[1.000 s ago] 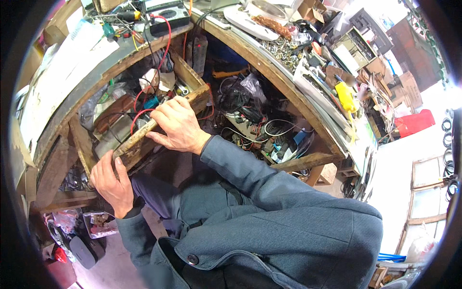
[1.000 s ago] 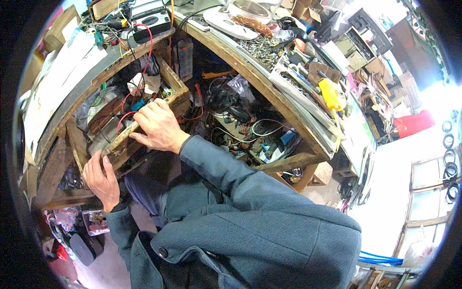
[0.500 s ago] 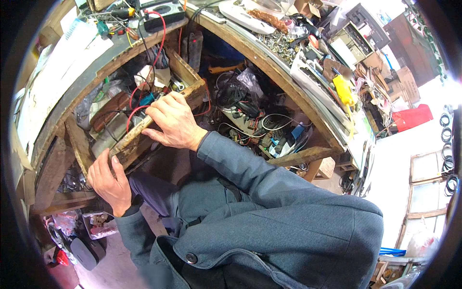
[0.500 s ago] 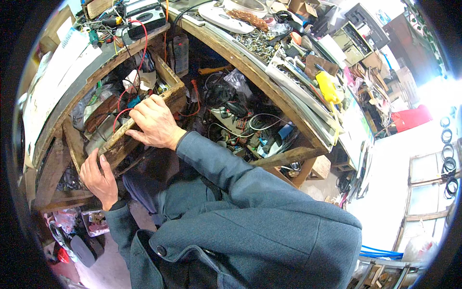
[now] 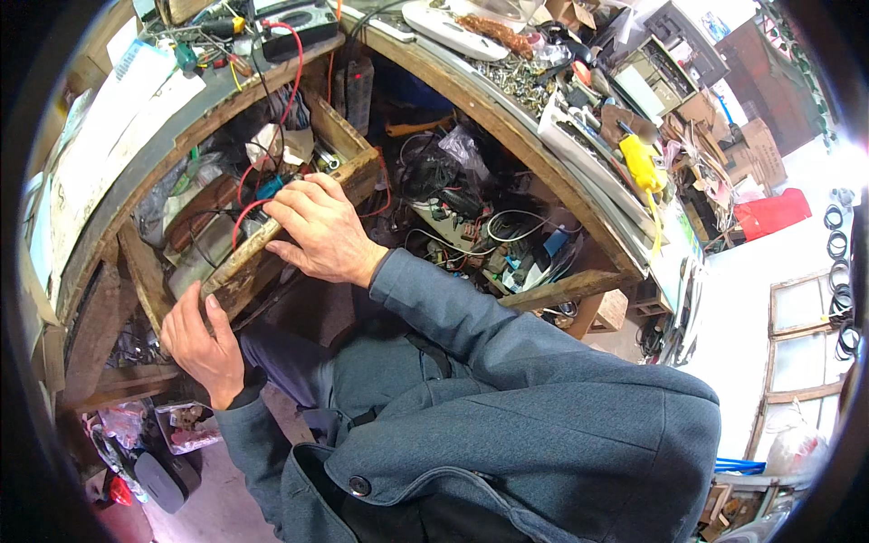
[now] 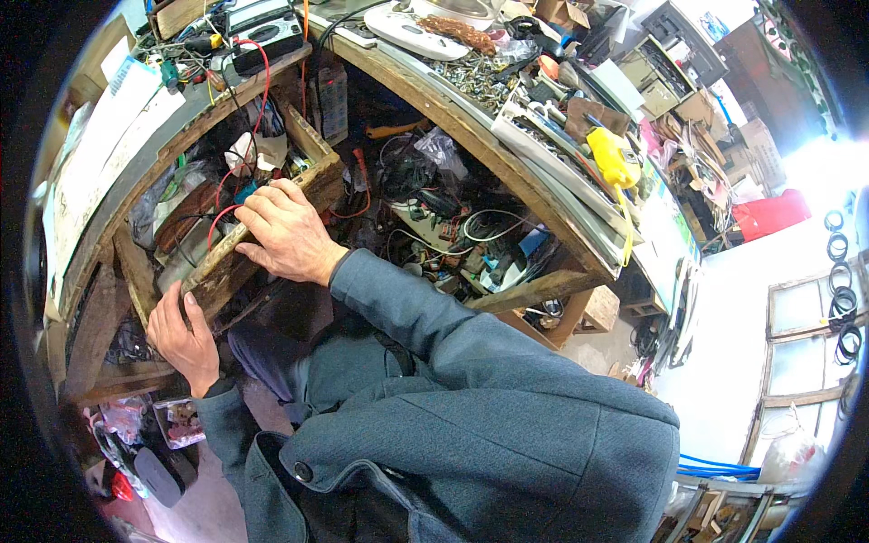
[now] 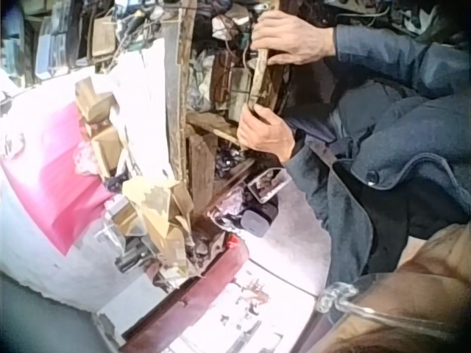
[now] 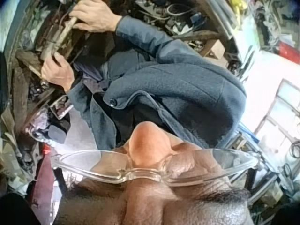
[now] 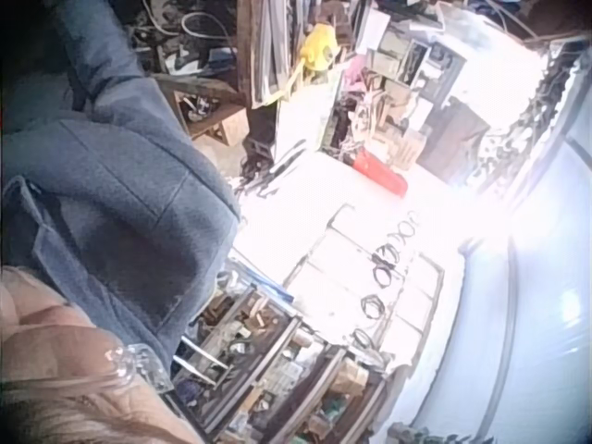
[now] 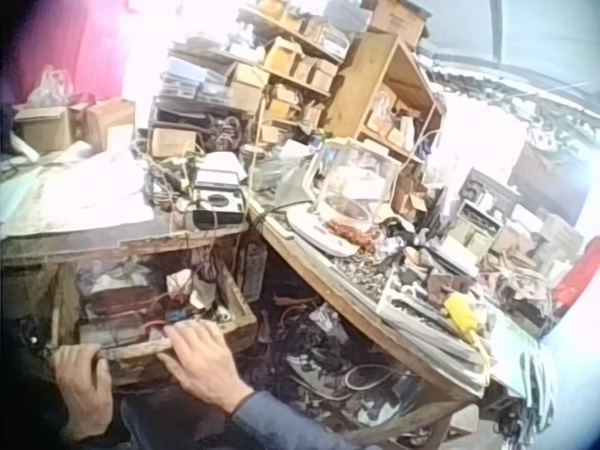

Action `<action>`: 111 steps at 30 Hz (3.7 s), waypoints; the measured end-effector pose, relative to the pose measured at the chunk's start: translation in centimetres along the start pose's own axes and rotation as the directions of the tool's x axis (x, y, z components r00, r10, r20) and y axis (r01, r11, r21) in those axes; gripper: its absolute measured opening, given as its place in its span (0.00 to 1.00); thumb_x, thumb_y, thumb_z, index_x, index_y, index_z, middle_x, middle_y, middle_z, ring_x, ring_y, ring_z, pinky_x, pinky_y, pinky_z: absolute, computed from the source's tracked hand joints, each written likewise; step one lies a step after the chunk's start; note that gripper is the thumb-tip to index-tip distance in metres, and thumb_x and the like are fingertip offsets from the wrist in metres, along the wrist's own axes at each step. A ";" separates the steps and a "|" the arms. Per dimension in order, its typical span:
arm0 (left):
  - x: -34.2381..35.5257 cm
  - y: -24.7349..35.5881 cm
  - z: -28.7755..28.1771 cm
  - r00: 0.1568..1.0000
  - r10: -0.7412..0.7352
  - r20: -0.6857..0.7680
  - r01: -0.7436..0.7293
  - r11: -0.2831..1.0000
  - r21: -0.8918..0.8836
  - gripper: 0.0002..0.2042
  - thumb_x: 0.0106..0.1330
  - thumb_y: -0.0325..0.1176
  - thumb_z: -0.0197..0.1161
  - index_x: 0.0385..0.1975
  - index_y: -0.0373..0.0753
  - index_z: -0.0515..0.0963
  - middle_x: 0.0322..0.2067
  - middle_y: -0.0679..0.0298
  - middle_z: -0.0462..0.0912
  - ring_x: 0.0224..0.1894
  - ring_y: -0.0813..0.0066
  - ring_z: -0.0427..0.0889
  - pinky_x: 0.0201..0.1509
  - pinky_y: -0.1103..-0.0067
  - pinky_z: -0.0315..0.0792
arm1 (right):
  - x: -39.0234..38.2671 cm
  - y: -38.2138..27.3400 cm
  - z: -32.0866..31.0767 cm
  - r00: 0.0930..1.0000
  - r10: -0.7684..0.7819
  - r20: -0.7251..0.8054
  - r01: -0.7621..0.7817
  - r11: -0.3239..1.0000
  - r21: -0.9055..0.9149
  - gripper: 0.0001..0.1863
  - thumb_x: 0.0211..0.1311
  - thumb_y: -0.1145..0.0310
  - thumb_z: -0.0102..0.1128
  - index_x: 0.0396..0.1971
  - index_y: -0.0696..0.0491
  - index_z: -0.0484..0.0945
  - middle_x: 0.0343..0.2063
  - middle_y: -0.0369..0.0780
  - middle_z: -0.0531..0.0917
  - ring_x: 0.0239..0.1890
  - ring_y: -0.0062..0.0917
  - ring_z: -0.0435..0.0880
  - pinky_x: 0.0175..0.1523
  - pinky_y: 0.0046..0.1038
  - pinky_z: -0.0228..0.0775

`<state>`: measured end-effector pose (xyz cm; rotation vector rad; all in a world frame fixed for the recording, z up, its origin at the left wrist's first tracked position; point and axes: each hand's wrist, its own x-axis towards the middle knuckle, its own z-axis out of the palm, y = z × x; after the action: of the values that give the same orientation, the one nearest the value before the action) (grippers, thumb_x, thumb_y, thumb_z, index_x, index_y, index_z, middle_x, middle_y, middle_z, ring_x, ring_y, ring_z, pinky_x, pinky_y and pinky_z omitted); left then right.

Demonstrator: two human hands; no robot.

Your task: The person works at a cluttered workbench, using a soldering iron to solder wires onto a green circuit board. They then handle a small black cylindrical component, inspecting it and placing it into a wooden drawer among other parts.

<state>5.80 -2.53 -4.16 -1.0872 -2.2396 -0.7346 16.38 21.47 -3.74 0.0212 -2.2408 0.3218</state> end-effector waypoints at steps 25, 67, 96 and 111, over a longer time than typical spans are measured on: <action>0.2 0.5 -0.2 1.000 -0.011 -0.010 0.011 1.000 -0.005 0.13 0.74 0.34 0.58 0.52 0.34 0.80 0.45 0.54 0.84 0.49 0.51 0.80 0.59 0.62 0.68 | 0.2 -0.2 -0.9 0.997 0.017 0.069 -0.019 1.000 0.015 0.31 0.53 0.59 0.76 0.55 0.56 0.78 0.51 0.43 0.81 0.58 0.39 0.77 0.70 0.45 0.61; 0.9 0.9 -1.7 0.998 -0.057 0.023 0.059 0.994 -0.097 0.12 0.72 0.34 0.63 0.50 0.36 0.82 0.44 0.56 0.86 0.48 0.55 0.81 0.59 0.63 0.70 | -22.4 27.2 -14.9 0.267 0.964 0.013 -0.345 0.108 -0.932 0.13 0.64 0.64 0.58 0.43 0.44 0.90 0.47 0.41 0.89 0.53 0.43 0.87 0.51 0.46 0.81; 0.8 0.6 -1.8 0.996 -0.092 -0.019 0.088 0.983 -0.160 0.12 0.70 0.35 0.64 0.47 0.37 0.83 0.42 0.55 0.86 0.46 0.53 0.81 0.56 0.63 0.69 | -16.2 29.5 -15.8 0.433 0.897 -0.086 -0.344 0.076 -0.936 0.17 0.62 0.61 0.60 0.43 0.57 0.87 0.47 0.55 0.87 0.51 0.49 0.87 0.55 0.49 0.79; 1.6 1.4 -2.9 0.992 -0.079 0.098 0.091 0.989 -0.117 0.14 0.67 0.40 0.68 0.44 0.36 0.81 0.37 0.55 0.81 0.44 0.53 0.78 0.53 0.63 0.68 | -2.8 7.3 -16.3 0.718 0.686 0.121 -0.696 0.699 0.167 0.17 0.69 0.63 0.67 0.50 0.59 0.81 0.41 0.43 0.88 0.44 0.28 0.87 0.52 0.31 0.78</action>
<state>6.73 -2.92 -0.75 -1.1092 -2.3587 -0.8824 29.62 32.12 2.34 -0.7416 -2.1717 0.9667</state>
